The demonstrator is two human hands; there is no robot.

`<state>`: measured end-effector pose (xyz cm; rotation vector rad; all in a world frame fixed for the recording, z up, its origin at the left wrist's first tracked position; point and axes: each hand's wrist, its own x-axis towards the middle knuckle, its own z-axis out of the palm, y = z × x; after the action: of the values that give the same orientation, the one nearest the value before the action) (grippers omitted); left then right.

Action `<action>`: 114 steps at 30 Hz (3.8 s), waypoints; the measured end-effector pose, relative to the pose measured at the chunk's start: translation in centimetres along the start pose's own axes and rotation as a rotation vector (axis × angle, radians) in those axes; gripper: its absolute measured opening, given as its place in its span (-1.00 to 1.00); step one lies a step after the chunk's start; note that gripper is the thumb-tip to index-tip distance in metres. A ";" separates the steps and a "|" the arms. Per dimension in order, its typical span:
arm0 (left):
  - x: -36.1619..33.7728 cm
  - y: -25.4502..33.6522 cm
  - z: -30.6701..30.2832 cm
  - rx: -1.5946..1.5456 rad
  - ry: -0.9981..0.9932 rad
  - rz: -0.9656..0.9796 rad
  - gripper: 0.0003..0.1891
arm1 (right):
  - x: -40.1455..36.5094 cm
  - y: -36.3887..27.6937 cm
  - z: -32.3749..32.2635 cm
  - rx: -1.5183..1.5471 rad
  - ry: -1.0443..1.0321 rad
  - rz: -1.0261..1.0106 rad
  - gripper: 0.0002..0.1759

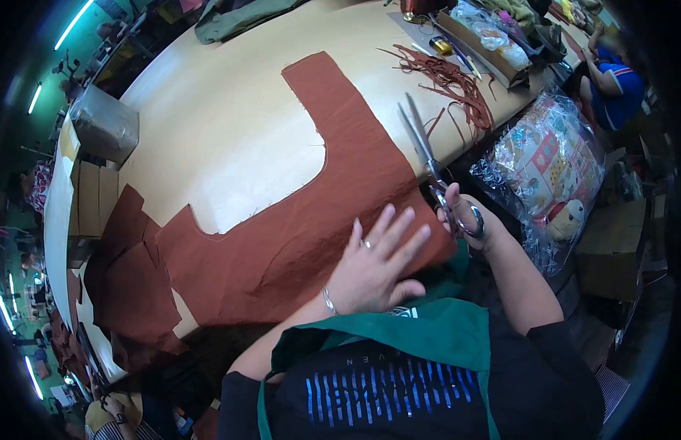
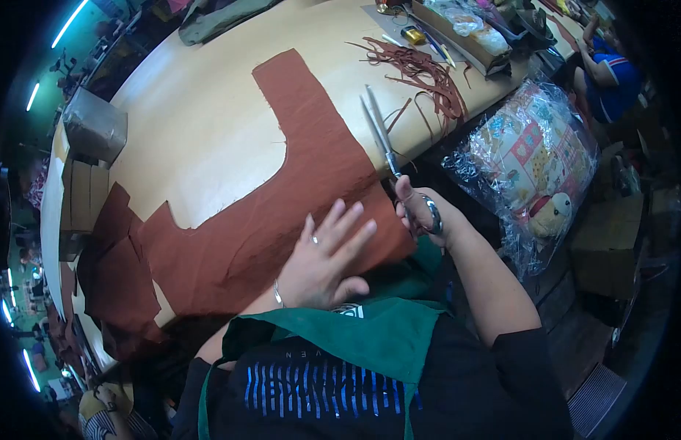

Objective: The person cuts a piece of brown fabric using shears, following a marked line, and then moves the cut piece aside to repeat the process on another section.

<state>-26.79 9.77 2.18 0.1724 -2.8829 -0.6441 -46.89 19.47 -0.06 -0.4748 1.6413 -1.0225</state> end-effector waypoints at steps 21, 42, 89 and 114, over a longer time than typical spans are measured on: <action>5.6 -6.2 1.9 0.362 -0.059 -0.255 -0.12 | -2.5 1.3 -2.5 -0.427 0.036 -0.171 -0.18; 1.3 0.0 1.7 -0.034 -0.002 -0.379 -0.40 | -2.7 3.3 -1.3 -0.312 -0.239 -0.055 -0.20; -0.9 -0.8 1.0 -0.208 -0.005 -0.194 -0.34 | 3.2 -3.6 1.1 -0.347 -0.107 -0.033 -0.15; -1.9 -0.6 0.4 -0.230 -0.056 -0.186 -0.28 | 5.1 -5.9 2.5 -0.499 -0.059 -0.044 -0.12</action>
<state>-24.98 9.72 1.26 0.3978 -2.8375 -1.0212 -47.37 11.47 1.63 -0.8641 1.8378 -0.6141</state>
